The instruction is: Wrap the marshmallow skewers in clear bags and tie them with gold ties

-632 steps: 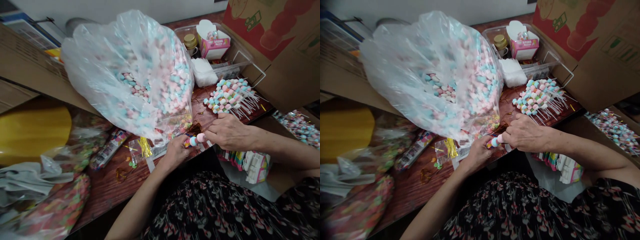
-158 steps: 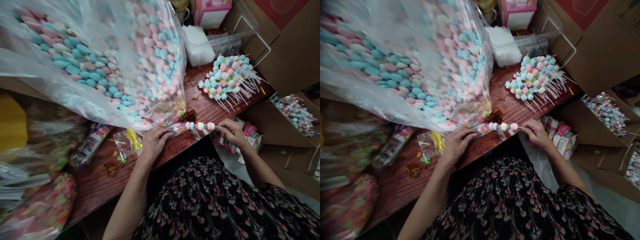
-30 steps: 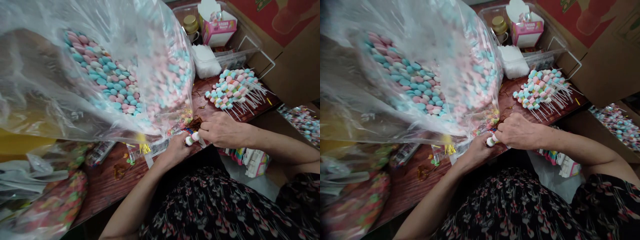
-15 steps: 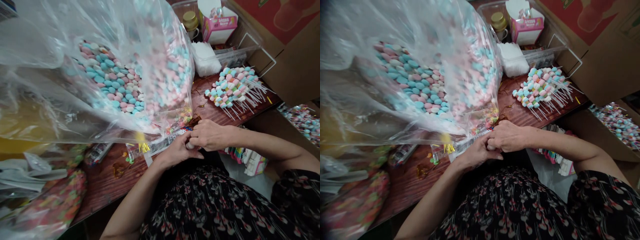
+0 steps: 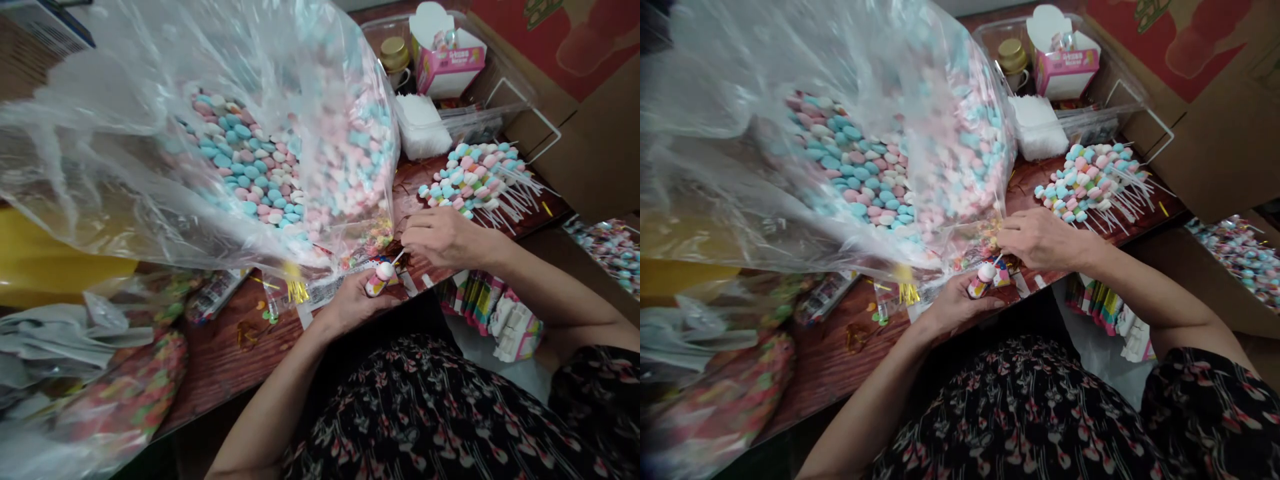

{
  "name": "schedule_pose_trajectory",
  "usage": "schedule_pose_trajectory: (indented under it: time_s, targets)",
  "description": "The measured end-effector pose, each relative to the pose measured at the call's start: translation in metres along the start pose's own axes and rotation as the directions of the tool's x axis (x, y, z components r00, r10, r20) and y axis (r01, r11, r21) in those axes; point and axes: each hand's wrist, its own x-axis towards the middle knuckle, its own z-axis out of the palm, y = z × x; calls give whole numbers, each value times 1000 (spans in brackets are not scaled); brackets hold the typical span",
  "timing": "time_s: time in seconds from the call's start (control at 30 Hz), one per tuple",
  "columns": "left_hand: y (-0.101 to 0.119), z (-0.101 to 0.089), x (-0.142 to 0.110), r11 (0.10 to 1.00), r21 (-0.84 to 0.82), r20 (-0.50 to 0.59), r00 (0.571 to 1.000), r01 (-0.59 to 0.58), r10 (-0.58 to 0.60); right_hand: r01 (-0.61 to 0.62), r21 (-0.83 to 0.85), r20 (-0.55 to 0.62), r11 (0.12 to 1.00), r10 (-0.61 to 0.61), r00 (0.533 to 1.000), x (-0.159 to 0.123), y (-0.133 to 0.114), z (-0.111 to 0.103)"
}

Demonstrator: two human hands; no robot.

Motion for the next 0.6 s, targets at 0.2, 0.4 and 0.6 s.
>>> schedule_pose_trajectory:
  time_s: [0.2, 0.4, 0.6]
  targets:
    - [-2, 6, 10, 996, 87, -91, 995, -34, 42, 45, 60, 177, 997, -55, 983, 5, -24, 19]
    - [3, 4, 8, 978, 171, -130, 981, -117, 140, 66, 41, 79, 997, -69, 994, 4, -32, 31]
    - [2, -9, -5, 975, -222, -91, 995, 11, -32, 41, 189, -75, 981, -27, 997, 0, -18, 33]
